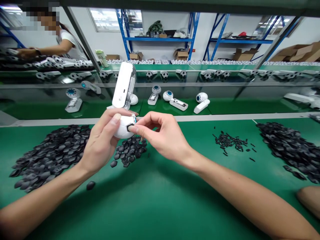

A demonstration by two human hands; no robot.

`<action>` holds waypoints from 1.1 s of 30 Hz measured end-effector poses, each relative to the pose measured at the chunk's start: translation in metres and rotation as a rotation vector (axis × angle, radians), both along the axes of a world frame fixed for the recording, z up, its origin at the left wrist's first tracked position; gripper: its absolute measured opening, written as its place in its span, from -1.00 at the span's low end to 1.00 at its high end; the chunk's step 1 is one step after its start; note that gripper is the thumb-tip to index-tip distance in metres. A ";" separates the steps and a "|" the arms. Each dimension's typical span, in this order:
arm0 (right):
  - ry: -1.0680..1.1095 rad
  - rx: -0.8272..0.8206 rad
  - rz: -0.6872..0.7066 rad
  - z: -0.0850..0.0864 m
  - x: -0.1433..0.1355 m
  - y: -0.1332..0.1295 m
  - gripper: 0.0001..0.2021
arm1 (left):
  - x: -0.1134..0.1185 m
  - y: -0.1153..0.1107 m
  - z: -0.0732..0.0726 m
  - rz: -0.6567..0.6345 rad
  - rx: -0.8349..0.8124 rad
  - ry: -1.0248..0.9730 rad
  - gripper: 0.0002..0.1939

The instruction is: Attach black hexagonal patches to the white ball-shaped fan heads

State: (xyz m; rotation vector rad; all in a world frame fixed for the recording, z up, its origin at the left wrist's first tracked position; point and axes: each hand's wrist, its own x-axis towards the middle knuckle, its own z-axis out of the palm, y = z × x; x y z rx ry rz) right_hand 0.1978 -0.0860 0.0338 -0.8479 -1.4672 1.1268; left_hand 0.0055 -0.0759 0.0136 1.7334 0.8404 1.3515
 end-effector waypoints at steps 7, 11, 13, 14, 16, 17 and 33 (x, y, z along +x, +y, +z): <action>0.004 -0.041 0.060 0.003 0.001 -0.005 -0.73 | 0.003 -0.004 0.009 0.159 0.155 0.214 -0.76; 0.053 -0.092 0.115 0.004 0.002 -0.004 -0.78 | 0.003 -0.004 0.011 0.171 0.184 0.212 -0.69; 0.049 -0.104 0.112 0.004 0.001 -0.005 -0.80 | 0.003 -0.004 0.010 0.170 0.192 0.188 -0.67; 0.043 -0.102 0.110 0.004 0.000 -0.006 -0.81 | 0.003 -0.003 0.009 0.169 0.192 0.176 -0.66; 0.030 -0.080 0.109 0.004 0.000 -0.008 -0.84 | 0.003 -0.003 0.009 0.168 0.184 0.150 -0.64; 0.020 -0.064 0.115 0.005 0.000 -0.009 -0.87 | 0.003 -0.003 0.009 0.168 0.178 0.139 -0.64; -0.102 -0.052 0.149 -0.001 0.007 0.006 -0.74 | 0.001 0.004 0.013 -0.004 -0.262 -0.201 -0.70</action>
